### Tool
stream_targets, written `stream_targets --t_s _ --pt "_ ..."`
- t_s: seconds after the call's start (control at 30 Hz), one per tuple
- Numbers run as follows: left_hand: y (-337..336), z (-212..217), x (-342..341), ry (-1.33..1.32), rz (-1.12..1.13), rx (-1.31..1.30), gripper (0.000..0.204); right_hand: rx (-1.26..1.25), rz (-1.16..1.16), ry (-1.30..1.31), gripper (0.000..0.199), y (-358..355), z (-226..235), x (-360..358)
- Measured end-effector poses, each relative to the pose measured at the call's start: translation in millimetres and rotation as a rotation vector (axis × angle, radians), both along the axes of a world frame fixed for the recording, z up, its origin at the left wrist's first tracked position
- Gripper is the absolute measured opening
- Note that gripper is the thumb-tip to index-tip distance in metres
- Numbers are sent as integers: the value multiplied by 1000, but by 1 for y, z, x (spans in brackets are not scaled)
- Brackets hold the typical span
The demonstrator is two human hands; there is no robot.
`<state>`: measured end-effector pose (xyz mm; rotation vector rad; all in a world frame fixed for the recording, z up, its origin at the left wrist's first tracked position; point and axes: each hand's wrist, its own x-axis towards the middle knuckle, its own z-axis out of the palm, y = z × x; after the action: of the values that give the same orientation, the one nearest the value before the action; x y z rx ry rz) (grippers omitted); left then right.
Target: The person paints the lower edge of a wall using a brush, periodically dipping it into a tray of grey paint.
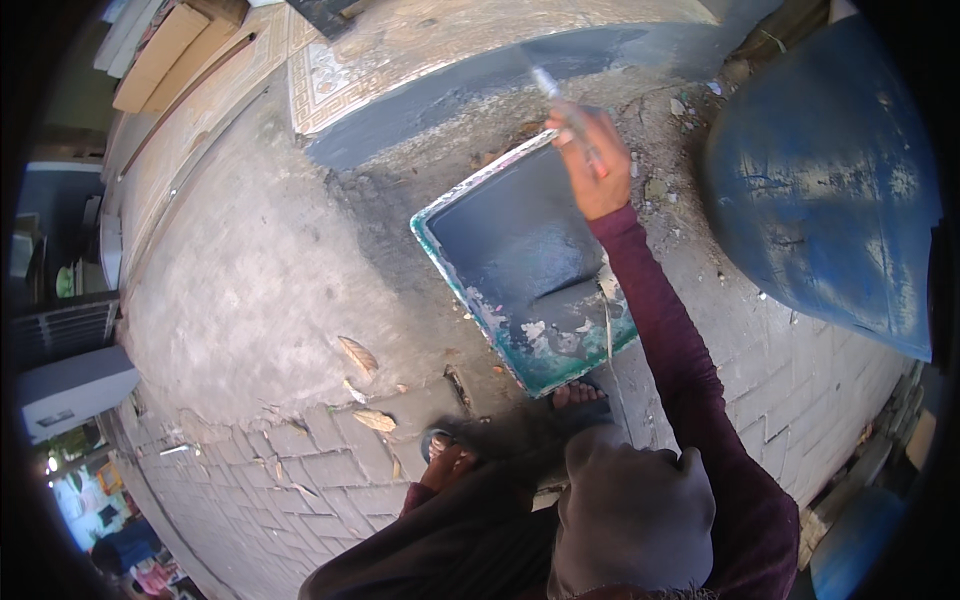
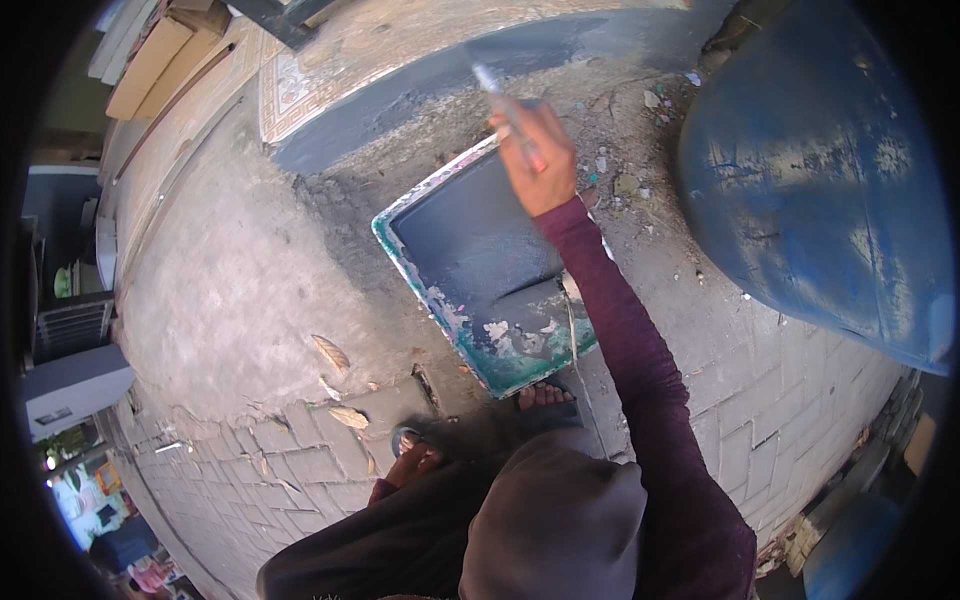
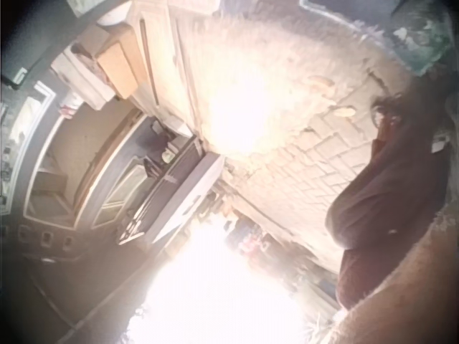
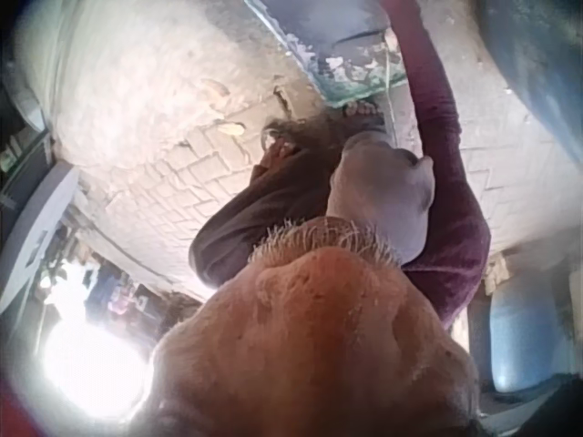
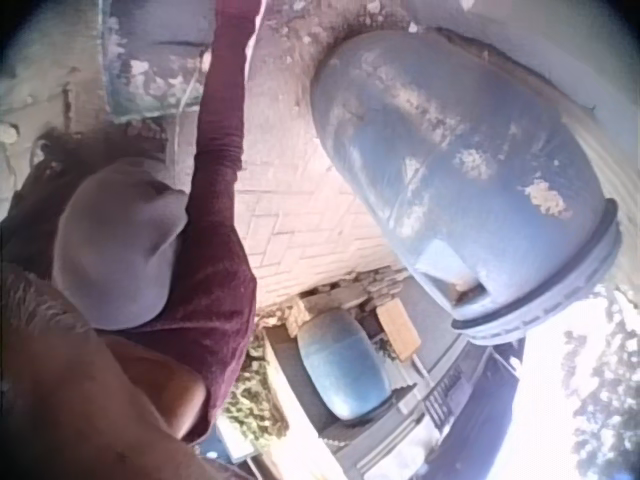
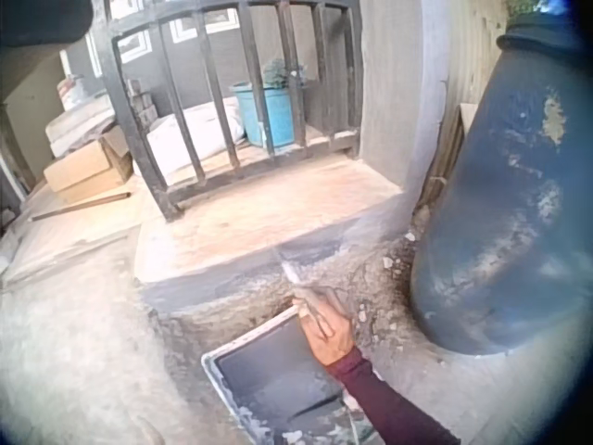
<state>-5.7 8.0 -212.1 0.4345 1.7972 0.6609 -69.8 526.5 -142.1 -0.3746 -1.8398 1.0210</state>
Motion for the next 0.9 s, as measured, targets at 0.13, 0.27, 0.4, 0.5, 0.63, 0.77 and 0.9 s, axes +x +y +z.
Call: stream_targets --t_s 0.13,0.27,0.4,0.5,0.63,0.77,0.9 --pt "-3 -5 -1 -11 -25 23 29 285 113 -169 35 -55 7 -21" --pt "-9 -11 0 30 -59 49 30 449 86 -203 32 -80 -7 -49" --pt "-1 -2 -1 13 -55 11 27 509 74 -207 29 -85 -13 -64" --pt "2 1 -1 22 -54 13 28 540 49 -240 29 -81 -21 -71" --pt "3 4 0 41 -25 37 30 481 119 -290 31 -88 -20 -65" --pt "3 4 -1 39 -40 61 28 484 99 -230 30 -93 -17 -70" --pt "6 7 -2 53 -18 79 27 492 103 -279 30 -94 -21 -76"
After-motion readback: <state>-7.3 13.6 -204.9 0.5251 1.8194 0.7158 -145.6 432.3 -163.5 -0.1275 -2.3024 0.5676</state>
